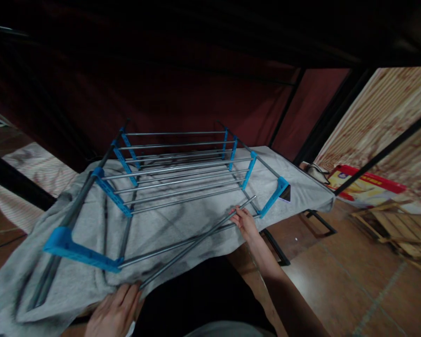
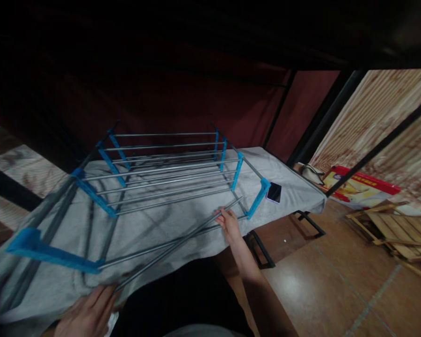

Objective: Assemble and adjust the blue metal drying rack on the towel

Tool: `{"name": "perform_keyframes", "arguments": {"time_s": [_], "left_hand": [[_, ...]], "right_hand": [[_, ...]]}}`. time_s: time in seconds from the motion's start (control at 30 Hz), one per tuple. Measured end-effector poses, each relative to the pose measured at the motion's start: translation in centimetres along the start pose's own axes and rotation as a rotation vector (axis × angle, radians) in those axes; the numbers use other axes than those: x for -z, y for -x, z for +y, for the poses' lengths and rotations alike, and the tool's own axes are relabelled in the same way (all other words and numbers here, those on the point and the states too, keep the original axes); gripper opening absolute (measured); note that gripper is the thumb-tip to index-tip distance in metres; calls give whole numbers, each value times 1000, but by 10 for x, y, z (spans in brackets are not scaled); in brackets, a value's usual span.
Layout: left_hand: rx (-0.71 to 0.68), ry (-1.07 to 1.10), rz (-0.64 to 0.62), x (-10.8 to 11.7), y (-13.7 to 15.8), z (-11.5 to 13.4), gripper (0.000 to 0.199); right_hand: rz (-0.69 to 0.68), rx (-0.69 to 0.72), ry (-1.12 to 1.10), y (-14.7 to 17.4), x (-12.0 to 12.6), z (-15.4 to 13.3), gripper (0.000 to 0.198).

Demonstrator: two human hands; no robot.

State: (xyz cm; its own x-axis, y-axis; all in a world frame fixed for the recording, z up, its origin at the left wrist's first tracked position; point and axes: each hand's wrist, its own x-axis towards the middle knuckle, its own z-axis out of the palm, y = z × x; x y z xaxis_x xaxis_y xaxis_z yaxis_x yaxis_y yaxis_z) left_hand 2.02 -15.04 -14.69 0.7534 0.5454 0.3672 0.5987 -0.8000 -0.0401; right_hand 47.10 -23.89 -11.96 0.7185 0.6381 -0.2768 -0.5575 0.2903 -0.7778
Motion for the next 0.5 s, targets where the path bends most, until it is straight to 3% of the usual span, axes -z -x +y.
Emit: {"name": "perform_keyframes", "arguments": {"time_s": [0.13,0.33,0.5], "left_hand": [[103,-12,-73,15,-32,21,38],[11,-38,31,-6,-68,40,40],[-76,-1,-20,-16,-102,58,45]], "right_hand": [[21,-40,-5,-8,9,-3,23],[-1,-98,-19,-7,17,0,22],[-2,-130,-36,-9,24,6,18]]}}
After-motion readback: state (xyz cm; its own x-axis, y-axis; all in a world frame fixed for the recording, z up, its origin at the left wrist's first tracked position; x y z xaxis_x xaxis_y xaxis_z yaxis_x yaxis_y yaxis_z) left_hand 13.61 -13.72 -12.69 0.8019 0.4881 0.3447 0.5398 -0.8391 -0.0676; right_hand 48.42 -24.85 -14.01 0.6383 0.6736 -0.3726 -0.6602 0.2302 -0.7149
